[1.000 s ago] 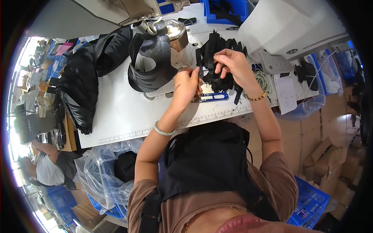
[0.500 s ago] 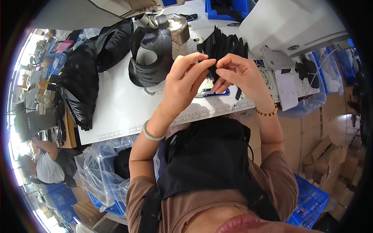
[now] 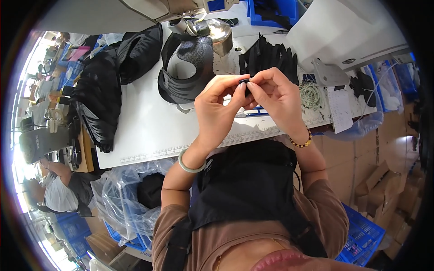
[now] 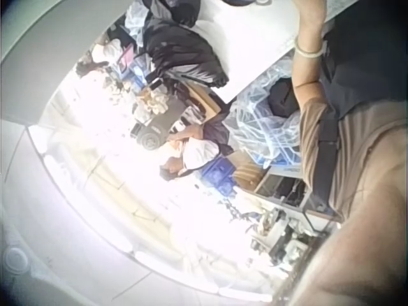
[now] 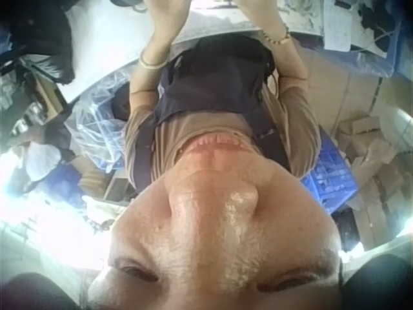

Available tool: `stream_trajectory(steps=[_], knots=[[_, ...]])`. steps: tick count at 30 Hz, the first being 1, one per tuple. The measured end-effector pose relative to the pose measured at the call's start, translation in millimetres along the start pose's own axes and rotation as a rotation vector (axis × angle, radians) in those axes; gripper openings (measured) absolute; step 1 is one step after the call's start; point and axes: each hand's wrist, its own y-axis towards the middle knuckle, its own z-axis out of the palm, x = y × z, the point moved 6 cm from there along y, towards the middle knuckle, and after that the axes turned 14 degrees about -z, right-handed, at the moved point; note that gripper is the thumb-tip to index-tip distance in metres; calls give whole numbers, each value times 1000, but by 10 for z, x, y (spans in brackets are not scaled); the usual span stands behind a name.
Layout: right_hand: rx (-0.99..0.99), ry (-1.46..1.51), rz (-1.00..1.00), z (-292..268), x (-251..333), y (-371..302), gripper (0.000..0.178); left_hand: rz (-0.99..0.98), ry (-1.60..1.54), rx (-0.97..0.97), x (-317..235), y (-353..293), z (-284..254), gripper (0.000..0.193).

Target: Manually assemble and stitch components of a shoe upper using a sewing machine.

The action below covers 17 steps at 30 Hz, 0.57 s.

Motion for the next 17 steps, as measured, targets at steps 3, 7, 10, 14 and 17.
stream_trajectory(steps=[3, 7, 10, 14, 17], knots=[[-11, -39, 10, 42, 30, 20, 7, 5, -12, -19, -8, -2, -29, 17], [-26, -16, 29, 119, 8, 33, 6, 12, -26, -62, 14, -16, -98, 18], [-36, -36, 80, 166, -35, 22, 10, -8, -55, -128, 50, -40, -160, 15], [0, -325, -103, 170, 36, 20, 20, -173, -324, -167, 85, -90, -185, 14], [45, 23, 92, 308, -54, -95, 33, -328, -526, -122, 175, -131, -253, 17]])
